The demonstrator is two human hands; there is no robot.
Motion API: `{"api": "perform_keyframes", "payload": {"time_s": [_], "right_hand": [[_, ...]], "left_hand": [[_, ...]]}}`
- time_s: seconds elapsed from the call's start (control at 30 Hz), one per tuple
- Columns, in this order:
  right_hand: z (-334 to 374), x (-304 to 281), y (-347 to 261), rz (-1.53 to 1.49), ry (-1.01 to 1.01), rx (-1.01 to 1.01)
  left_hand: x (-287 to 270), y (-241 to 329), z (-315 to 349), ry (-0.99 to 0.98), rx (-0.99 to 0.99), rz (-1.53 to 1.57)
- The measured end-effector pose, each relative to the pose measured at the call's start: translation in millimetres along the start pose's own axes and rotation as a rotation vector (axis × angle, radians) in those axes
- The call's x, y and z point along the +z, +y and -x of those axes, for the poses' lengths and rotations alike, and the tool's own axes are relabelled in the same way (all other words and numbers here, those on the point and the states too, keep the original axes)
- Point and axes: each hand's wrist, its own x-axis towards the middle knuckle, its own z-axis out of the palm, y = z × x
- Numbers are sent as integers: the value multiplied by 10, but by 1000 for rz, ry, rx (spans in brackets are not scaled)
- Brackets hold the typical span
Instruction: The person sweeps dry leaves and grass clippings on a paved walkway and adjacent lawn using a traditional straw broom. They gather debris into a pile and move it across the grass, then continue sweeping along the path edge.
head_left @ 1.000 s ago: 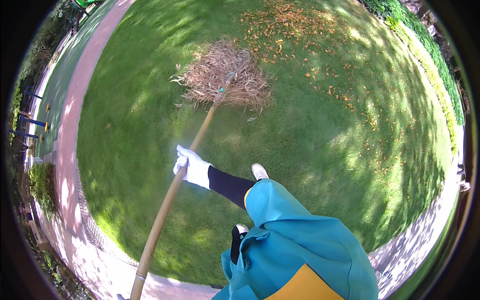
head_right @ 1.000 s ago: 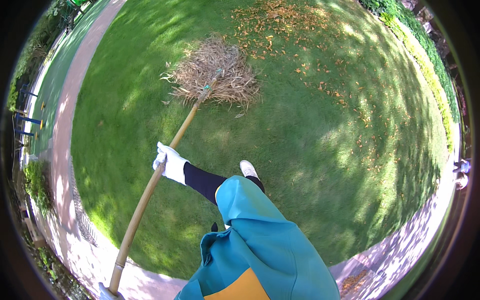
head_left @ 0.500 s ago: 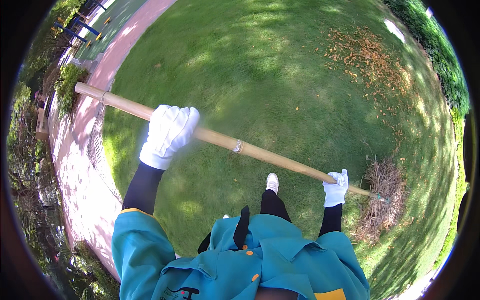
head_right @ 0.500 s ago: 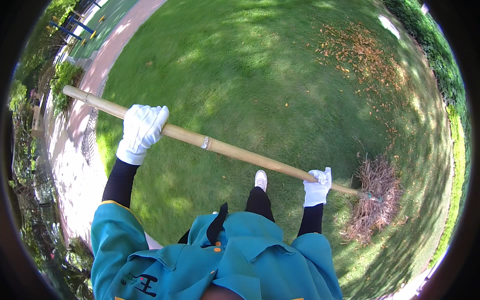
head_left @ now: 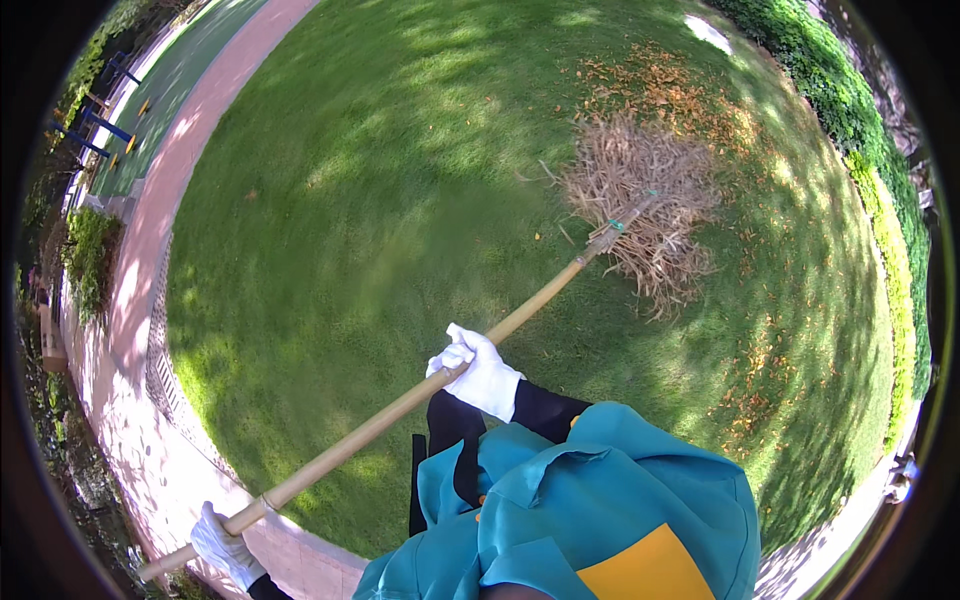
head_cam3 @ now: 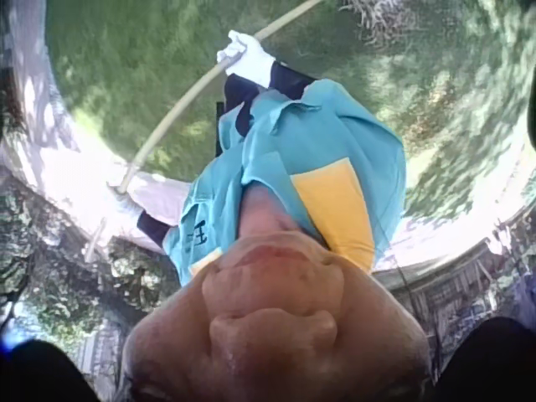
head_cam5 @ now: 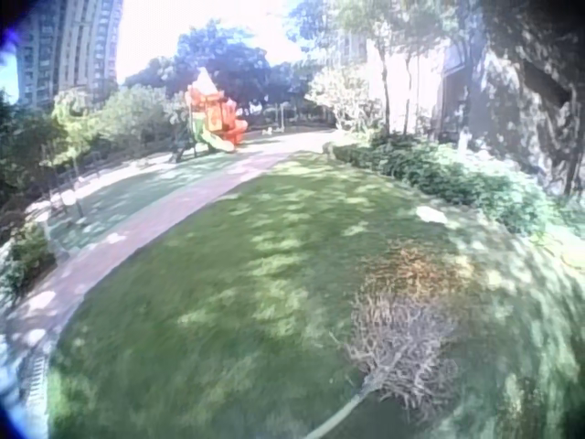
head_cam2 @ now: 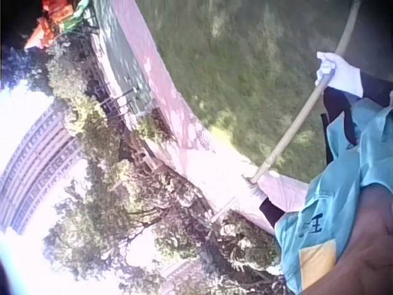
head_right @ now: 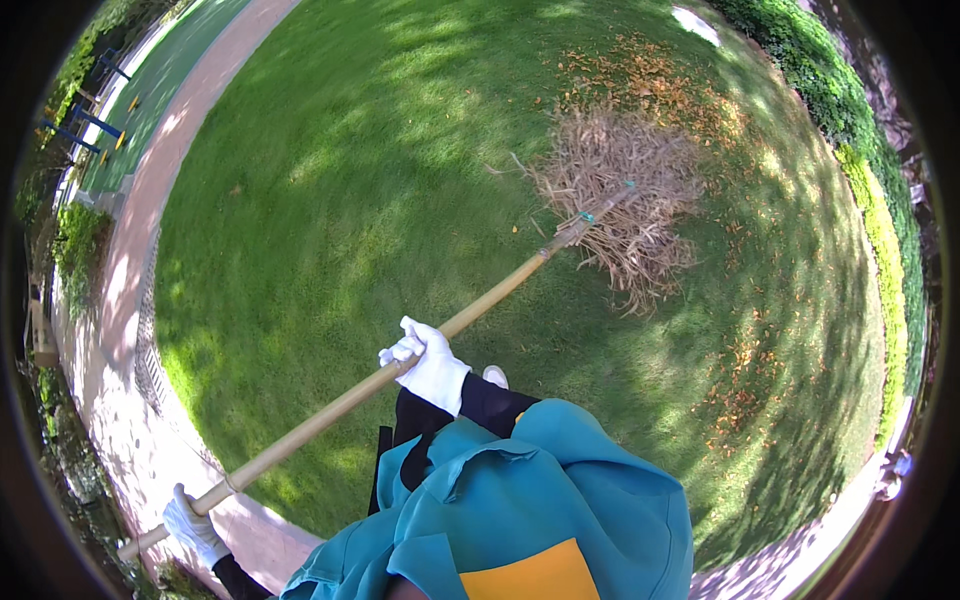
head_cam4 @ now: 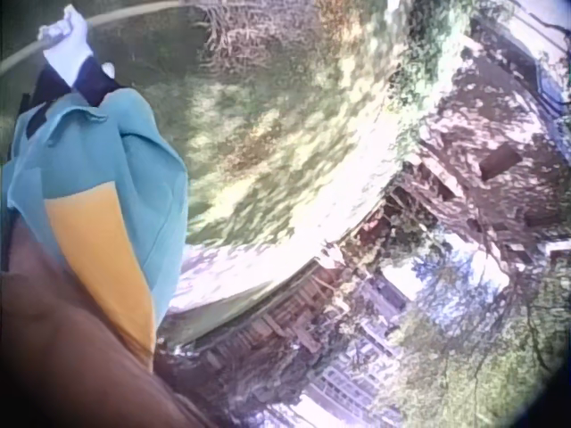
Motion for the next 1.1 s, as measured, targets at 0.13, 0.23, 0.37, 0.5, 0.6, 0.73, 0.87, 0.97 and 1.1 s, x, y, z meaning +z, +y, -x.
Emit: {"api": "perform_keyframes", "payload": {"time_s": [0.13,0.23,0.37,0.5,0.6,0.73,0.87,0.97,1.1], "right_hand": [[-769,296,652,142,17,278],[-1485,619,983,305,33,336],[-2422,1210,951,319,-60,201],[-2766,1667,575,194,-120,104],[-2752,1824,59,66,-137,-85],[-2410,1772,-1153,-71,-34,-410],[-1888,1704,-2200,-262,57,-614],[-1607,1656,-2572,-300,-80,-587],[-1235,1648,-3322,-340,22,-729]], "left_hand": [[-275,-308,700,-221,-342,-158],[-326,-390,536,-370,-456,-252],[-182,-752,-277,-411,-419,-330],[241,-1119,-1556,-313,-249,-307],[788,-959,-2711,-216,-55,-195],[1714,66,-4018,-188,211,86],[2267,1109,-4875,-24,436,140],[2423,1341,-5383,79,494,212],[2507,1242,-5682,225,507,228]]}}
